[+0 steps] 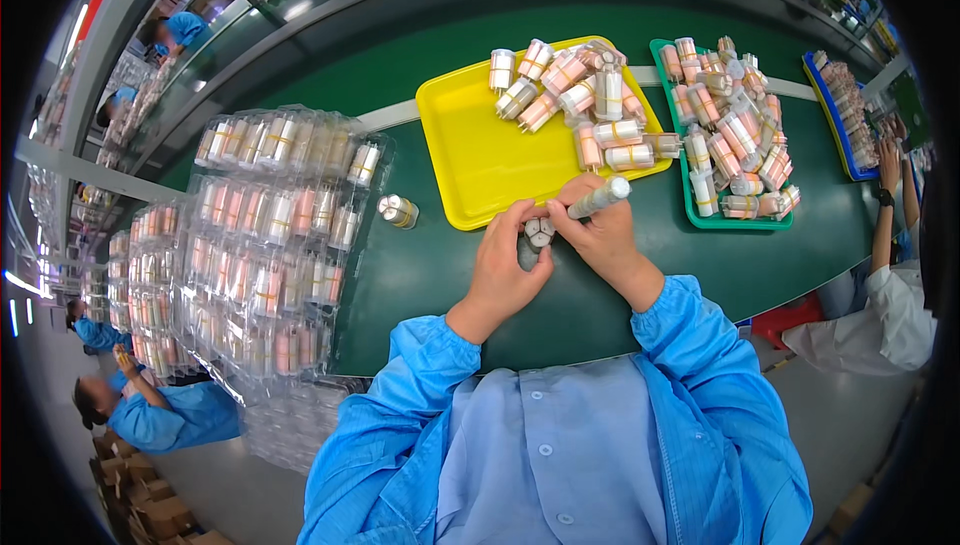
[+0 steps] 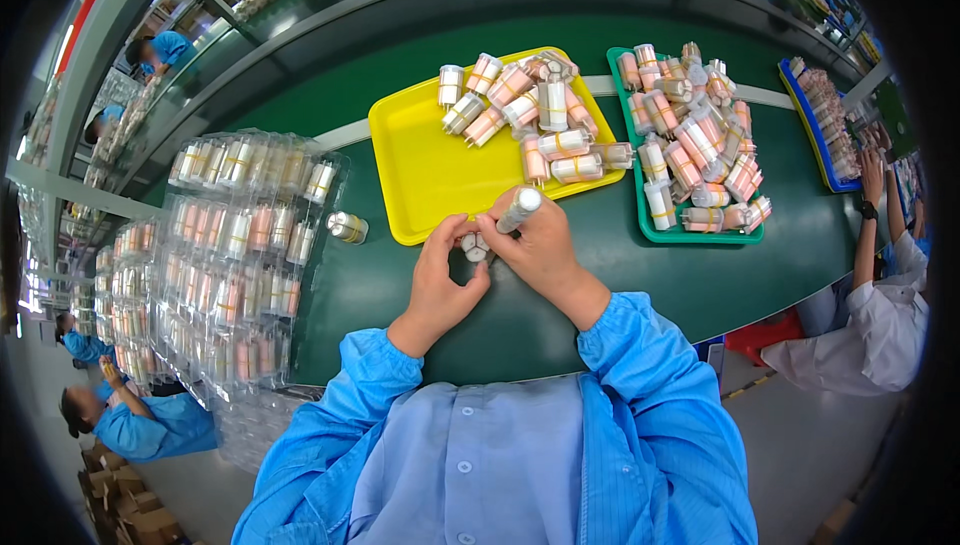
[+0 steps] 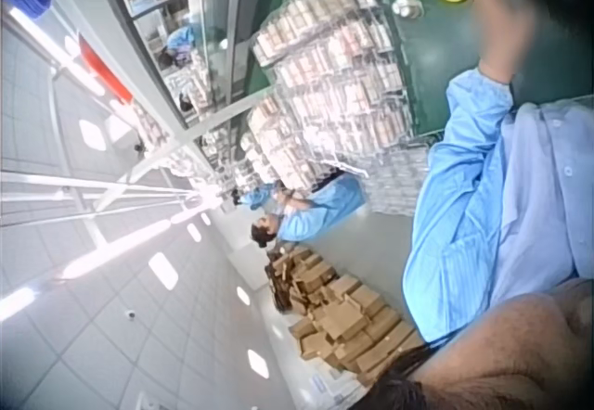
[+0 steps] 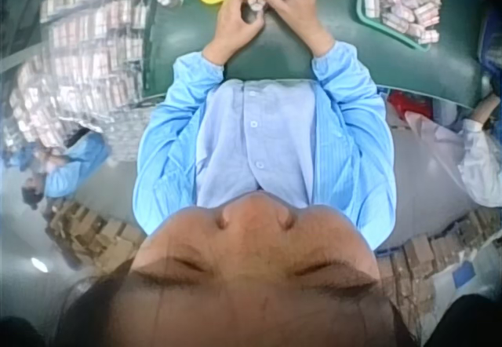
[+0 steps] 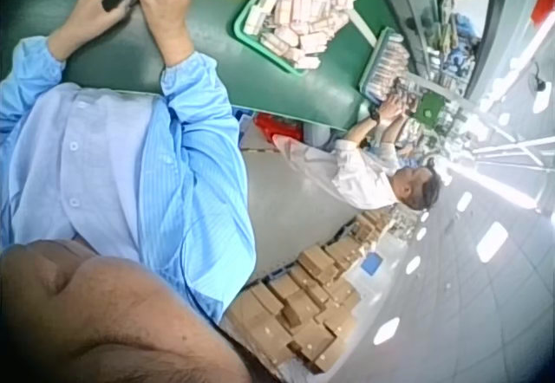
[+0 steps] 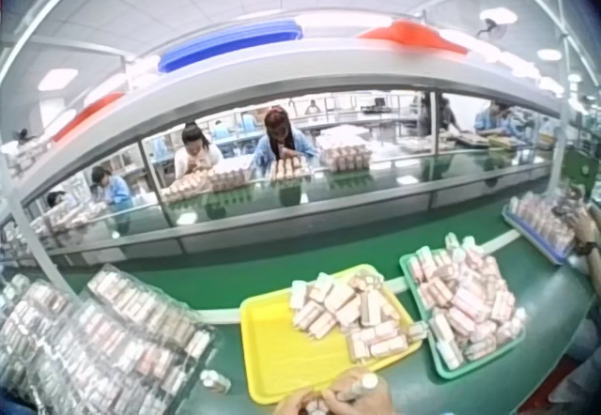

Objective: Mark and organize small glass vials on a production line.

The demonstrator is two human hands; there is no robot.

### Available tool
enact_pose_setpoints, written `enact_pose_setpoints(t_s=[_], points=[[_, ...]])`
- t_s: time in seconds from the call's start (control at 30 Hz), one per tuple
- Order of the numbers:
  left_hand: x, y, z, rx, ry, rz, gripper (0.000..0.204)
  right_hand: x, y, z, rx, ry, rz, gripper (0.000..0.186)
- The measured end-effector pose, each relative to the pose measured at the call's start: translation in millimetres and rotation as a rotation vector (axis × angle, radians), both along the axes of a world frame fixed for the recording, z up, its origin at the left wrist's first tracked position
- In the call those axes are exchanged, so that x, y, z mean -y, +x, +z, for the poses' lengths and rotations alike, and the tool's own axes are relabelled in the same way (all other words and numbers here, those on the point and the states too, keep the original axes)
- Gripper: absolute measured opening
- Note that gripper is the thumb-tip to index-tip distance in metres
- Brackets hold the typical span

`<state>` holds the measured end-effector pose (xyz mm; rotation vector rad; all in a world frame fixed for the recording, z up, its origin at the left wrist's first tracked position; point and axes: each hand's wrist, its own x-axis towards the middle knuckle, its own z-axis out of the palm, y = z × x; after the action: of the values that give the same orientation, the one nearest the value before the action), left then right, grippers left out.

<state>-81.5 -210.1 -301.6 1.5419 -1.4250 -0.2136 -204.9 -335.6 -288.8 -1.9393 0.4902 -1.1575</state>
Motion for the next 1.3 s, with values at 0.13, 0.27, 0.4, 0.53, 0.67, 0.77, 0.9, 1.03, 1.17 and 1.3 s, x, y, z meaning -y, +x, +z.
enact_pose_setpoints(t_s=[0.13, 0.27, 0.4, 0.53, 0.67, 0.77, 0.9, 1.03, 1.17, 1.3], points=[[3.4, -5.2, 4.0, 0.043, -0.019, 0.068, 0.070, -1.2, 2.1, 0.2, -0.021, -0.044, 0.019, 0.016], [3.7, -7.5, -3.4, 0.117, 0.062, 0.175, 0.075, 0.1, 4.9, 3.0, -0.014, -0.160, 0.016, 0.016], [5.1, -7.5, -5.7, 0.089, 0.026, 0.149, 0.071, -2.5, 1.2, -3.9, 0.067, 0.155, 0.003, 0.014], [4.1, -8.9, -10.3, -0.033, -0.023, 0.066, 0.069, 3.5, 0.1, -3.1, 0.076, 0.071, 0.015, 0.012], [2.4, -8.6, -7.4, -0.085, -0.001, 0.017, 0.067, 1.4, 1.0, -0.5, 0.046, 0.040, 0.052, 0.013], [3.1, -7.3, -8.9, -0.128, 0.010, 0.004, 0.068, 2.0, 1.7, 1.6, 0.017, 0.000, 0.065, 0.013], [4.3, -8.7, 5.2, -0.050, 0.012, 0.048, 0.074, 3.8, 3.6, -0.3, -0.012, -0.097, 0.056, 0.014], [2.2, -7.0, -4.7, 0.067, 0.074, 0.159, 0.078, 3.7, 3.8, -1.2, -0.008, -0.047, 0.074, 0.013], [1.9, -3.8, -11.4, -0.096, 0.002, 0.049, 0.073, 2.7, 1.2, -0.1, 0.088, 0.104, 0.037, 0.012], [-1.4, -5.8, -8.1, -0.206, 0.051, -0.064, 0.073, 4.3, -0.1, -1.6, 0.095, 0.109, 0.075, 0.011]])
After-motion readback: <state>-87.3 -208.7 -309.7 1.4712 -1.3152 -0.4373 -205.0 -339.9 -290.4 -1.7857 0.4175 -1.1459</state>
